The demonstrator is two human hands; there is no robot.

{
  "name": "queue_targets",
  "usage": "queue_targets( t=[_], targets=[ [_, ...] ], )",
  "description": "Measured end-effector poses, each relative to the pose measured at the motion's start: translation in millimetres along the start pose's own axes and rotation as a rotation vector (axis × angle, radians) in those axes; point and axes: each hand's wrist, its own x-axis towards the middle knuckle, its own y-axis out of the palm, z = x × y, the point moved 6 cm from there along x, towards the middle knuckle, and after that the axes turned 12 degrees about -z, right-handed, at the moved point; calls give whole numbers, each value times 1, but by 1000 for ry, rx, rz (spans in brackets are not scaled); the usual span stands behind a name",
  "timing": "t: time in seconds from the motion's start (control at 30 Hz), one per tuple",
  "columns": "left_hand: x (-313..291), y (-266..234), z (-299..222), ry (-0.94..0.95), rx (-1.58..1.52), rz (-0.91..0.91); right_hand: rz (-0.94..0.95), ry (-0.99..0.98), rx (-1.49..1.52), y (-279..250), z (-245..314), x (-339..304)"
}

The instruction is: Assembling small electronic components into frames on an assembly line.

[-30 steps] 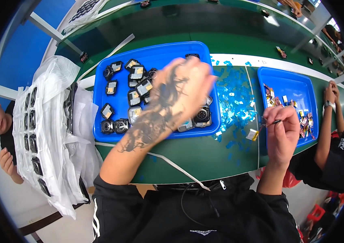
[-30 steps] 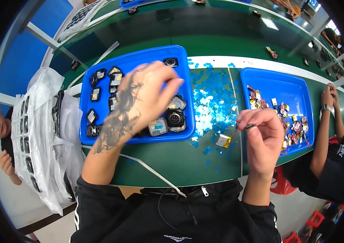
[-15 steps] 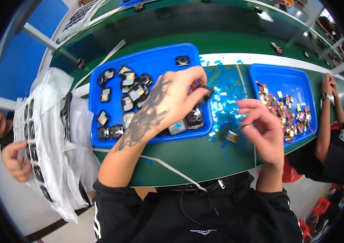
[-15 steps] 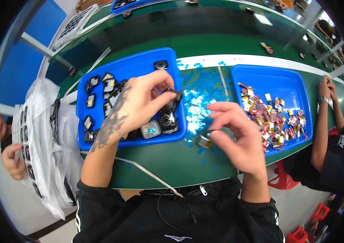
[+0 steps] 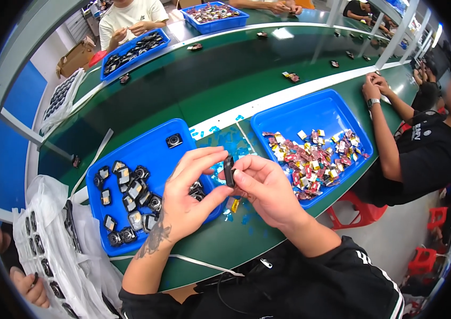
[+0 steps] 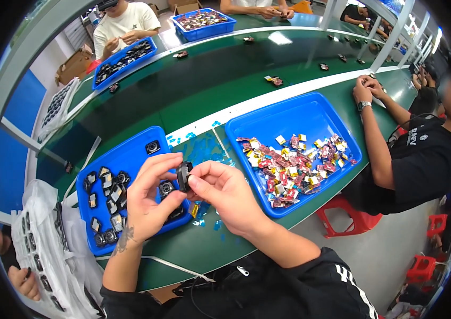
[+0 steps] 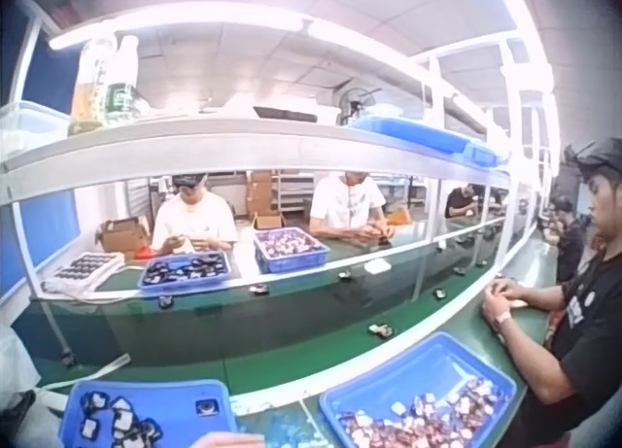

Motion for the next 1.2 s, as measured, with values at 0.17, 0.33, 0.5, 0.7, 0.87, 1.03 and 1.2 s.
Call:
queue_targets(
  t=[0.17, 0.33, 0.5, 0.7, 0.87, 1.03, 1.2],
  targets=[
    [-9, 10, 20, -389, -383, -192, 53, -55, -111, 15, 1, -3],
    [-14, 16, 40, -759, -814, -359, -5, -448, -585, 12, 22, -9],
    [-15, 19, 33, -757, -845, -292, -113, -564, -724, 12, 35, -10],
    [-18, 24, 17, -548, -705, -193, -111, -704, -909, 29, 43, -7],
    [-19, 26, 15, -547, -706, -179, -155, -696, -874, 29, 46, -6],
    [-19, 26, 13, -526, -635, -160, -158, -751, -928, 33, 52, -9],
    [-20, 27, 13, -511, -635, -165, -141, -723, -899, 31, 52, -5]
  ],
)
